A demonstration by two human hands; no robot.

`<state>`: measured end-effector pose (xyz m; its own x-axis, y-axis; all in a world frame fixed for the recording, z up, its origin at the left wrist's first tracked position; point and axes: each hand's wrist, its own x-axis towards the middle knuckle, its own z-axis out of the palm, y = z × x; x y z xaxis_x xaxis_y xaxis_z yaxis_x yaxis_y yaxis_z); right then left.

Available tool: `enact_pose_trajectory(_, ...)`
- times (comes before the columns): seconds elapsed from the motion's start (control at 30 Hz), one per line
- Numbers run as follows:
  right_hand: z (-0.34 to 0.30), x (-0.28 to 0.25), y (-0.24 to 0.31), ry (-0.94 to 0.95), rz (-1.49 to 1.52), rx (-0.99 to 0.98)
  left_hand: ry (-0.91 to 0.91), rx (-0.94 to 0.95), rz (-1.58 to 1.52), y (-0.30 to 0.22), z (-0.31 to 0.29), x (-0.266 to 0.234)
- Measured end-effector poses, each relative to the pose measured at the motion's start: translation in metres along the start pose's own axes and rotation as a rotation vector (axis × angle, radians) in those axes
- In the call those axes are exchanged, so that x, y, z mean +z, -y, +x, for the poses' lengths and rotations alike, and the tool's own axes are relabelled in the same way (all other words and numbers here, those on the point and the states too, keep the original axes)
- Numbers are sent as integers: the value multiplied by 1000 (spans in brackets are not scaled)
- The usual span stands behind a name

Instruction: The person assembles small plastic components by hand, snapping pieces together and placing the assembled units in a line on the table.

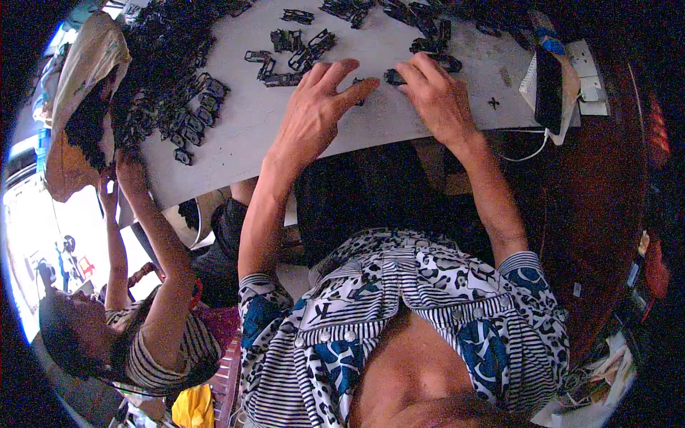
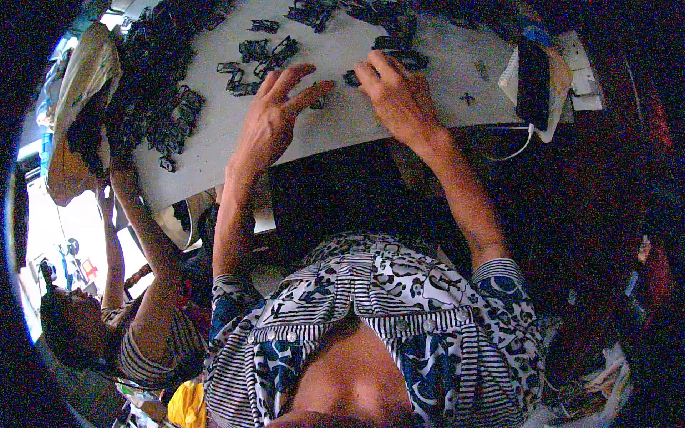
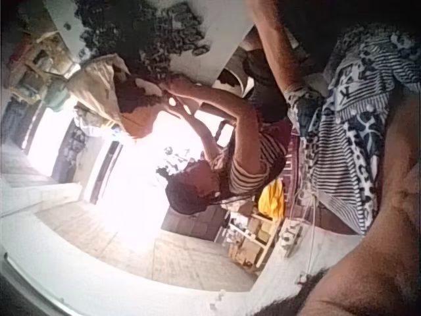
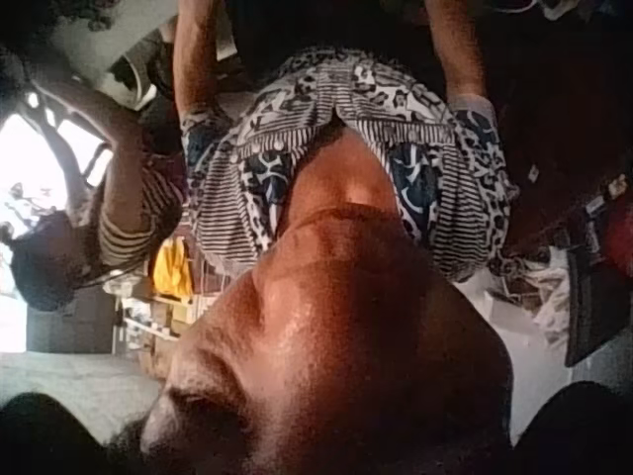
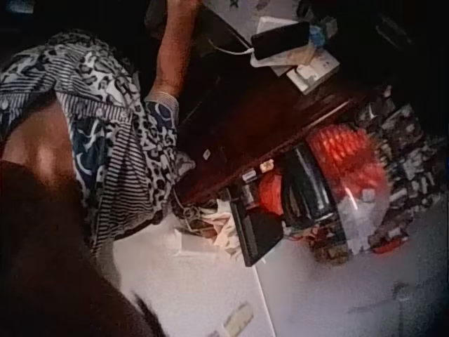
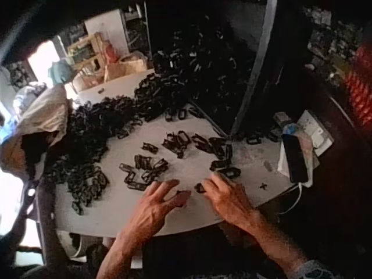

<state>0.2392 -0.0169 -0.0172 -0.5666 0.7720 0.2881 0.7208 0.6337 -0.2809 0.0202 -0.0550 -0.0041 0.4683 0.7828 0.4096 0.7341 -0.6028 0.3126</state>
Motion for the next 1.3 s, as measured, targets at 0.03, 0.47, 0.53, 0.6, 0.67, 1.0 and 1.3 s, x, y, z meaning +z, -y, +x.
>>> enact_pose_trajectory(0.03,1,1,1,6,35,47,0,-4,4,4,1,3)
enact_pose_trajectory(0.47,5,0,22,-92,396,-75,-80,-404,-405,-11,-14,16)
enact_pose_trajectory(0.53,7,3,24,-85,390,-102,-117,-390,-404,-11,-14,17)
enact_pose_trajectory(0.6,8,5,25,-77,384,-127,-171,-398,-407,-13,-14,18)
enact_pose_trajectory(0.67,9,6,28,-54,386,-155,-157,-427,-400,-13,-15,15)
enact_pose_trajectory(1.0,19,-1,27,66,310,-266,-146,-438,-415,-14,-18,19)
enact_pose_trajectory(1.3,29,-6,28,164,334,-232,-284,-541,-257,-1,-38,-4)
